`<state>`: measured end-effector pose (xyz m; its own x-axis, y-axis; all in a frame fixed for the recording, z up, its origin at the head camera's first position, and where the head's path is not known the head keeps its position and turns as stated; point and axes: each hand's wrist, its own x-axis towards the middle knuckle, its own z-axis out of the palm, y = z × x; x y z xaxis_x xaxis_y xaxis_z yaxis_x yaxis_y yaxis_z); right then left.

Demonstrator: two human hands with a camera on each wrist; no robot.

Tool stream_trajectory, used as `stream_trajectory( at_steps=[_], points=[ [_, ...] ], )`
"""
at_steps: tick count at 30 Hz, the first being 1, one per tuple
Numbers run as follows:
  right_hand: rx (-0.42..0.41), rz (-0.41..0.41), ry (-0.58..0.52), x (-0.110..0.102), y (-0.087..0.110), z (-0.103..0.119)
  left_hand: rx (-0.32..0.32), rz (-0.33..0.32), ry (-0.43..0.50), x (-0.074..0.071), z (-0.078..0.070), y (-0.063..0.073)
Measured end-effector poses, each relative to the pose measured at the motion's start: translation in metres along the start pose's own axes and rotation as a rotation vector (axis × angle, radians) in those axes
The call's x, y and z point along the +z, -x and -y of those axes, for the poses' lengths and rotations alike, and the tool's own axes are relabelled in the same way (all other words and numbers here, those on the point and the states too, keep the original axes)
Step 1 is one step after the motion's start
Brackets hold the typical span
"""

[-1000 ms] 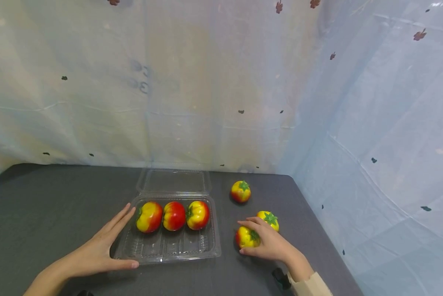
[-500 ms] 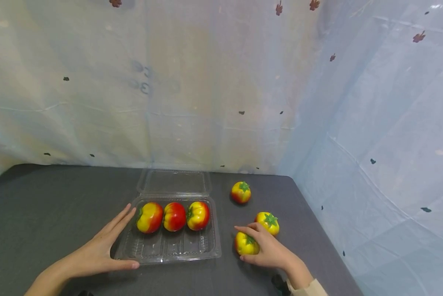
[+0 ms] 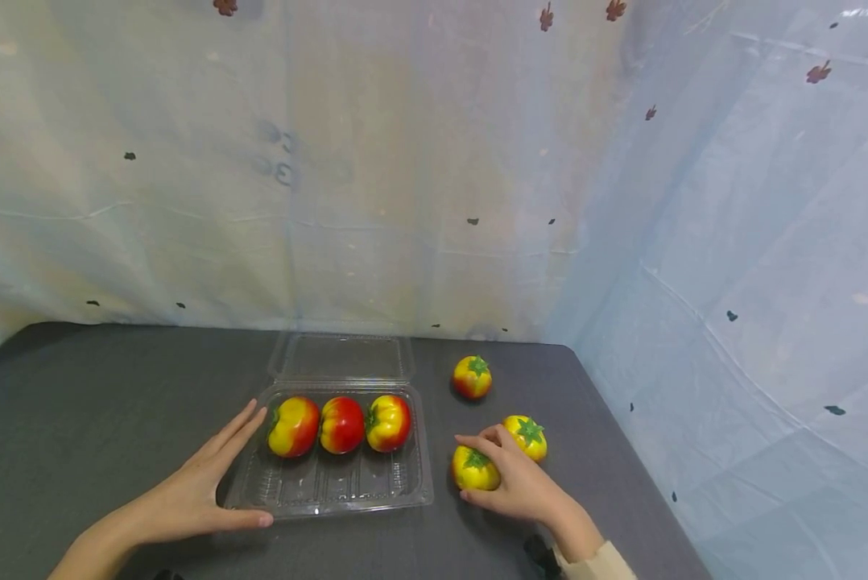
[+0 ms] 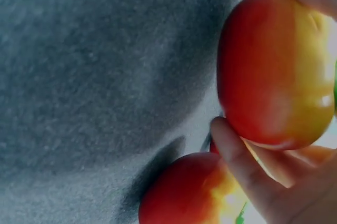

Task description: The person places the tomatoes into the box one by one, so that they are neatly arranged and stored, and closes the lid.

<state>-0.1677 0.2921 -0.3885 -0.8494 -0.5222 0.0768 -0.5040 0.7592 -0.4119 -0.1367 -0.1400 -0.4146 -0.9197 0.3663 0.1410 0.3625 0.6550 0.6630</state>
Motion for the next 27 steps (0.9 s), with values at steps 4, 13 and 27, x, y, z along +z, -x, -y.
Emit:
stream_trajectory(
  at_steps=[4,13,27],
  points=[
    [0.004,-0.048,0.012,0.0,-0.005,0.002,0.003,0.0,-0.003,-0.001,0.0,0.0],
    [0.02,-0.123,-0.018,0.0,-0.016,0.012,-0.006,0.004,-0.007,0.0,-0.001,0.001],
    [-0.006,-0.16,-0.032,-0.004,-0.024,0.02,0.01,-0.009,-0.011,0.0,0.0,0.001]
  ],
)
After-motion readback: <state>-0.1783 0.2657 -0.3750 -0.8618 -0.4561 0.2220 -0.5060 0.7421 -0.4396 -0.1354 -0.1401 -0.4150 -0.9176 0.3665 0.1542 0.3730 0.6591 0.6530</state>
